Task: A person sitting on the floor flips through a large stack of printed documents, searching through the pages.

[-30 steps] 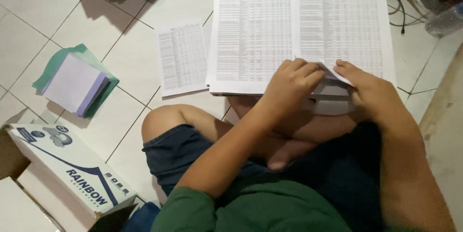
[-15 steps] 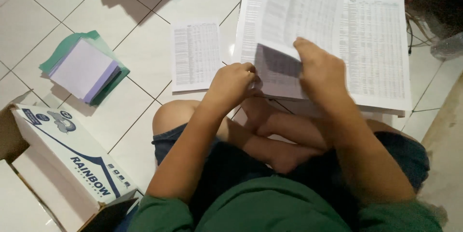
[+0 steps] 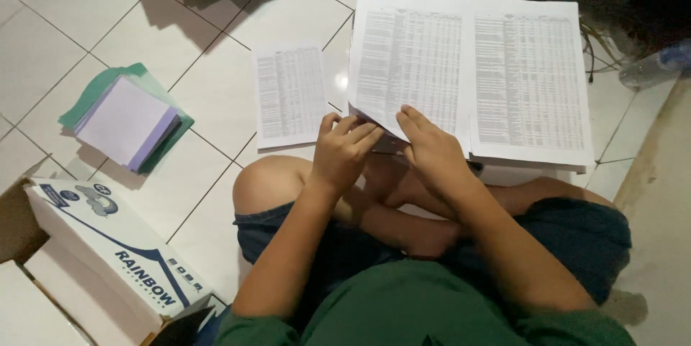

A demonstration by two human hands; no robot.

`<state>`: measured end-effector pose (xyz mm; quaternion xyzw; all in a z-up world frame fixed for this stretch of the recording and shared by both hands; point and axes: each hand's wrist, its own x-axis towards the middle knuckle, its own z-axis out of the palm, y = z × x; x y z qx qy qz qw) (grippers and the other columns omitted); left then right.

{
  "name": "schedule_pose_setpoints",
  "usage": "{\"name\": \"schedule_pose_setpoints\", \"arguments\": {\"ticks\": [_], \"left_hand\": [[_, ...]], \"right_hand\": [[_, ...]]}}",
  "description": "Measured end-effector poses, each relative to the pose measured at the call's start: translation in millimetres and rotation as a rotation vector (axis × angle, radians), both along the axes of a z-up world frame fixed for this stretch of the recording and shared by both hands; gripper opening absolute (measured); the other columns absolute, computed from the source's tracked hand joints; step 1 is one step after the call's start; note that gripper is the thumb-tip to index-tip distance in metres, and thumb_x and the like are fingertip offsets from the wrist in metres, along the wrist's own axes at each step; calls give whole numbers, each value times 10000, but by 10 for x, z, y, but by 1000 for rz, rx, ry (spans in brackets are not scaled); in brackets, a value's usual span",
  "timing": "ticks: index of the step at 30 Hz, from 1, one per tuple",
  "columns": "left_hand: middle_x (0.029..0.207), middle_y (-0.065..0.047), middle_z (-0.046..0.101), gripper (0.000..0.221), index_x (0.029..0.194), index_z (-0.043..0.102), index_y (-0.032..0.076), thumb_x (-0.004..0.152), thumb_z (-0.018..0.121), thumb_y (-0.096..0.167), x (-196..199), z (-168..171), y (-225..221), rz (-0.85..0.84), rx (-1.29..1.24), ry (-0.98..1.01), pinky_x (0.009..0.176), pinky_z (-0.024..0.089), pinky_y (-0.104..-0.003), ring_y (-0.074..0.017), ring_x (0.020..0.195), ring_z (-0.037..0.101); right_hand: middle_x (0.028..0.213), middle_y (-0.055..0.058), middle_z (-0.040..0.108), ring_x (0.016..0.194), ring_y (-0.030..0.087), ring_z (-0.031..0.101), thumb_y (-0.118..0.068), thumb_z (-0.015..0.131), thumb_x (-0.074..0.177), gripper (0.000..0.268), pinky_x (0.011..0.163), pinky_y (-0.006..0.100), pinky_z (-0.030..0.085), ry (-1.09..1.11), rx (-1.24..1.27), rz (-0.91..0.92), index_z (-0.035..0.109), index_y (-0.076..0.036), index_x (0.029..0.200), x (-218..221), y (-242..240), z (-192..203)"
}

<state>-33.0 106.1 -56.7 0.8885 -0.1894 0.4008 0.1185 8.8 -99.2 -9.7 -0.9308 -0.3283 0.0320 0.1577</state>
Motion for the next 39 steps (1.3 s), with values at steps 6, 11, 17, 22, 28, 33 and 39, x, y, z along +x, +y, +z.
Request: {"name": "schedule_pose_setpoints", "arguments": {"ticks": [6, 11, 17, 22, 28, 33, 39], "left_hand": [[956, 58, 753, 95, 999, 753, 234, 955, 689, 178, 192, 424, -131, 34, -14, 51, 902, 429, -406, -195, 996, 672], [898, 51, 754, 94, 960, 773, 215, 927, 747, 131, 449, 724, -365, 76, -7, 151, 905, 419, -420, -182, 932, 680], [788, 64, 704, 106, 846, 733, 211, 898, 776, 129, 703, 865, -367, 111, -39, 260, 880, 412, -399, -164, 857, 683], [783, 64, 712, 103, 834, 745, 209, 907, 792, 154, 732, 991, -318, 97, -65, 277, 887, 404, -406, -155, 854, 683], [1043, 19, 777, 103, 958, 756, 176, 905, 797, 97, 642, 894, -521, 51, -312, 78, 880, 441, -409, -257, 1026, 691], [964, -103, 672, 269, 1059, 727, 47, 804, 742, -39, 527, 518, -1162, -158, -525, 214, 785, 559, -412, -323, 887, 664], [1099, -186, 667, 224, 1099, 679, -12, 923, 699, 125, 760, 454, -1923, -338, -177, 288, 772, 537, -419, -318, 895, 624]], "right_hand": [[1535, 79, 548, 1312, 358, 585, -122, 486, 921, 563, 1049, 510, 489, 305, 62, -116, 553, -209, 1473, 264, -50, 63], [1392, 135, 647, 1236, 378, 636, -118, 465, 962, 467, 1015, 511, 508, 468, 181, -155, 585, -136, 1413, 468, -168, 227], [1274, 177, 708, 1186, 414, 657, -121, 476, 989, 386, 969, 532, 530, 668, 248, -108, 617, -113, 1348, 717, -289, 245], [1297, 172, 709, 1192, 398, 668, -89, 446, 1003, 435, 985, 509, 530, 747, 225, -78, 585, -112, 1415, 737, -202, 651], [1358, 219, 666, 1233, 416, 633, -38, 433, 1021, 467, 1029, 550, 496, 779, 403, -174, 548, -87, 1471, 756, -277, 347], [993, 129, 669, 954, 220, 613, -413, 434, 1129, 462, 892, 395, 517, 750, 790, -808, 650, -31, 1277, 741, -1085, 535], [1263, 440, 545, 1105, 588, 652, 291, 705, 937, 409, 961, 615, 644, -1255, -214, -203, 551, 247, 1314, 397, -2464, 356]]}}
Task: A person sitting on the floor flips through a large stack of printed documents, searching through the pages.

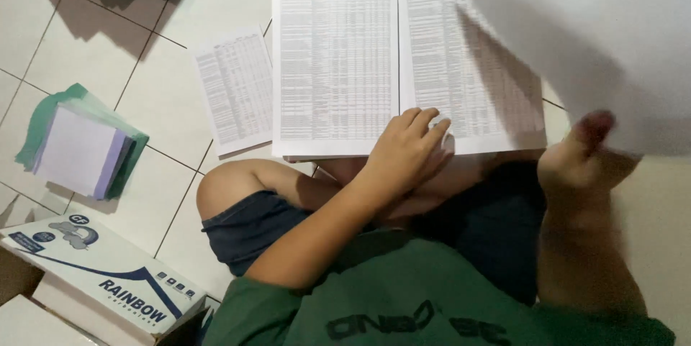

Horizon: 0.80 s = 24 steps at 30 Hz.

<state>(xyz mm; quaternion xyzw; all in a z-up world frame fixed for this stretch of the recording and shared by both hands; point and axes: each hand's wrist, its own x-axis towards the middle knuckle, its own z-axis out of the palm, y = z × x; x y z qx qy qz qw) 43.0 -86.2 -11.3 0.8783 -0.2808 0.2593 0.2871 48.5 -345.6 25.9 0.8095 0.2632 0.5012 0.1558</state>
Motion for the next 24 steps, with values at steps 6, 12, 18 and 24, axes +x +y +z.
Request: {"name": "schedule_pose_setpoints", "arguments": {"ticks": [6, 12, 18, 24], "left_hand": [[763, -121, 643, 271, 873, 721, -14, 722, 835, 181, 42, 85, -83, -11, 127, 274, 598, 507, -428, -340, 726, 646], [563, -11, 630, 84, 660, 717, 138, 736, 750, 152, 49, 95, 24, -64, 299, 215, 544, 471, -346, -221, 573, 646], [579, 12, 658, 135, 635, 699, 180, 769, 699, 182, 8, -214, -1, -26, 273, 181, 609, 467, -330, -184, 606, 663], [685, -53, 718, 106, 775, 769, 95, 769, 747, 198, -36, 75, 96, -90, 273, 355, 632, 541, -345, -243, 721, 726]], "right_hand": [[1463, 145, 621, 1246, 340, 634, -370, 661, 970, 545, 1011, 440, 525, 888, 351, 243, 594, -224, 1491, 257, 274, -241], [1521, 93, 568, 1408, 295, 518, -17, 397, 962, 578, 1149, 422, 423, 1234, 287, 227, 519, -141, 1513, 69, 141, -648], [1541, 130, 546, 1422, 329, 497, -52, 439, 943, 577, 1131, 485, 421, 1388, 309, 120, 519, -113, 1511, 59, 152, -479], [1555, 194, 526, 1436, 347, 484, 80, 410, 868, 675, 1156, 476, 412, 1336, 269, 132, 504, -51, 1523, 28, 64, -475]]}}
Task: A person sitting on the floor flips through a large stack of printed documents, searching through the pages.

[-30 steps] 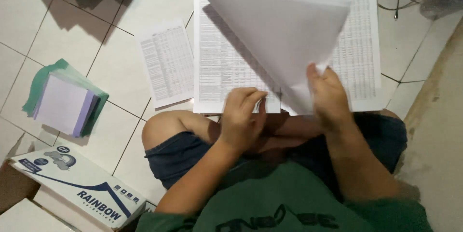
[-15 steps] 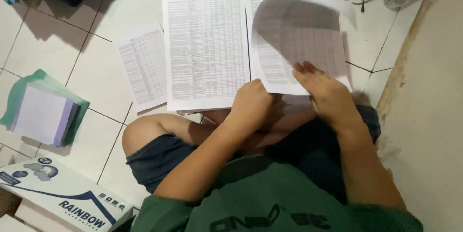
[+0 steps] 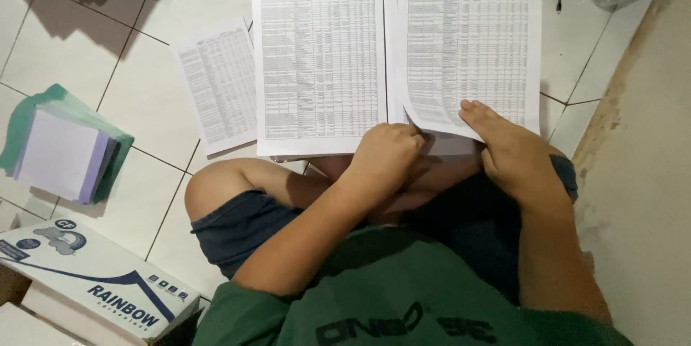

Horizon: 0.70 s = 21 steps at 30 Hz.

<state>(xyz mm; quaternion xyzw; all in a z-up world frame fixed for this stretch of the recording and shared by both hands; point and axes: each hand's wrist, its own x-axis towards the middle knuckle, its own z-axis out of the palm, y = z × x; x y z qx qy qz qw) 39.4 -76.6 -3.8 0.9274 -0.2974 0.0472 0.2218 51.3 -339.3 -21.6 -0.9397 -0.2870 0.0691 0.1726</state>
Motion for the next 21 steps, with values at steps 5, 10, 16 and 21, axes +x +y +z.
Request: {"name": "schedule_pose_setpoints", "arguments": {"ticks": [5, 10, 16, 21], "left_hand": [[664, -88, 685, 201, 812, 781, 82, 737, 809, 267, 91, -49, -9, 19, -14, 65, 633, 573, -406, -288, 712, 713], [585, -59, 657, 155, 687, 747, 85, 753, 758, 225, 83, -142, 32, -4, -23, -27, 584, 541, -381, -269, 613, 681], [676, -22, 663, 99, 751, 693, 121, 810, 659, 192, 121, -391, -1, -28, -143, -279, 640, 512, -333, -200, 635, 683], [988, -50, 681, 66, 945, 637, 71, 995, 594, 65, 34, 39, 171, -44, -321, -481, 698, 450, -375, -250, 830, 595]], "right_hand": [[1567, 126, 525, 1446, 296, 477, 71, 414, 888, 670, 1146, 454, 419, 1, 40, 1, 501, -105, 1529, -18, 71, -59], [1559, 133, 532, 1434, 313, 487, -19, 450, 956, 581, 1127, 460, 435, 19, 67, 7, 508, -113, 1526, -2, 86, -78], [1573, 125, 507, 1429, 340, 489, -188, 486, 949, 587, 1118, 486, 435, 10, 57, 57, 491, -125, 1533, -1, 168, -40], [1551, 49, 551, 1449, 214, 472, 187, 425, 578, 956, 1145, 333, 364, 182, 103, -118, 574, -121, 1470, 55, 264, 173]]}}
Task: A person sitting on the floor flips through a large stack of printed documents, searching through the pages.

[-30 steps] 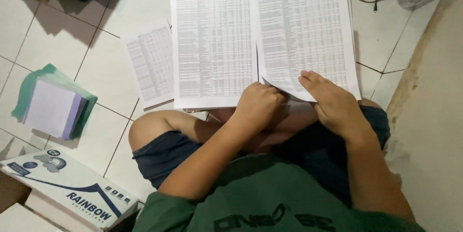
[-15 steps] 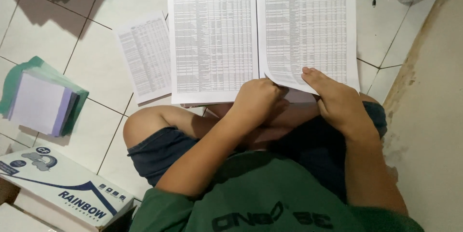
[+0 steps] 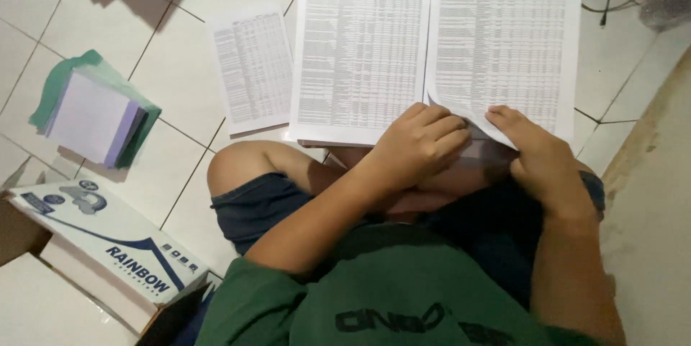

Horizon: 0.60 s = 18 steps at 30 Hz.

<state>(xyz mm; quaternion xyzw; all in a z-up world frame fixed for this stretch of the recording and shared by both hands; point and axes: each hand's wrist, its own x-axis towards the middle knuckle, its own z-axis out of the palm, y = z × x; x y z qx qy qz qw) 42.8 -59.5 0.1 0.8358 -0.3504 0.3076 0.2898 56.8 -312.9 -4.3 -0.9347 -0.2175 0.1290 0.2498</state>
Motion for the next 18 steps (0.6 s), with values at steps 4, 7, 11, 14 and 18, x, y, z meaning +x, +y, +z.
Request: {"name": "schedule_pose_setpoints", "arguments": {"ticks": [4, 7, 11, 14, 18], "left_hand": [[1051, -133, 697, 281, 1038, 625, 49, 854, 837, 30, -74, -29, 799, 146, 60, 124, 734, 532, -399, -293, 932, 651], [1440, -253, 570, 410, 1287, 616, -5, 973, 784, 200, -269, -356, 1419, 390, 262, 272, 1050, 503, -575, -448, 1337, 556], [1463, -239, 550, 633, 1369, 533, -14, 912, 798, 334, -548, -520, 1669, 402, 417, 423, 1091, 458, -545, -374, 1342, 562], [1401, -262, 604, 591, 1354, 596, -1, 903, 787, 330, -614, -606, 1722, 361, 378, 414, 1087, 458, -557, -395, 1310, 596], [1249, -226, 702, 464, 1110, 762, 24, 782, 854, 340, -609, -246, 1783, 305, 371, 457, 1094, 437, -553, -386, 1276, 626]], "right_hand": [[1519, 174, 548, 1388, 343, 509, 123, 379, 687, 857, 1161, 406, 357, 103, 37, -88, 536, -68, 1508, 83, -116, 162], [1044, 219, 704, 931, 397, 654, -340, 401, 1153, 439, 736, 479, 471, 82, -65, -275, 635, 32, 1167, 63, 83, 413], [1255, 278, 687, 1089, 419, 667, -198, 442, 1166, 461, 882, 462, 524, -464, 122, -19, 634, 111, 1450, 29, 887, 664], [1427, 185, 671, 1289, 328, 657, -10, 509, 1015, 435, 1033, 415, 555, -596, 80, 140, 621, 4, 1436, 41, 1455, 418], [1343, 120, 692, 1222, 276, 672, 25, 415, 974, 478, 954, 389, 561, -476, -74, 213, 622, -82, 1391, -17, 1977, 172]]}}
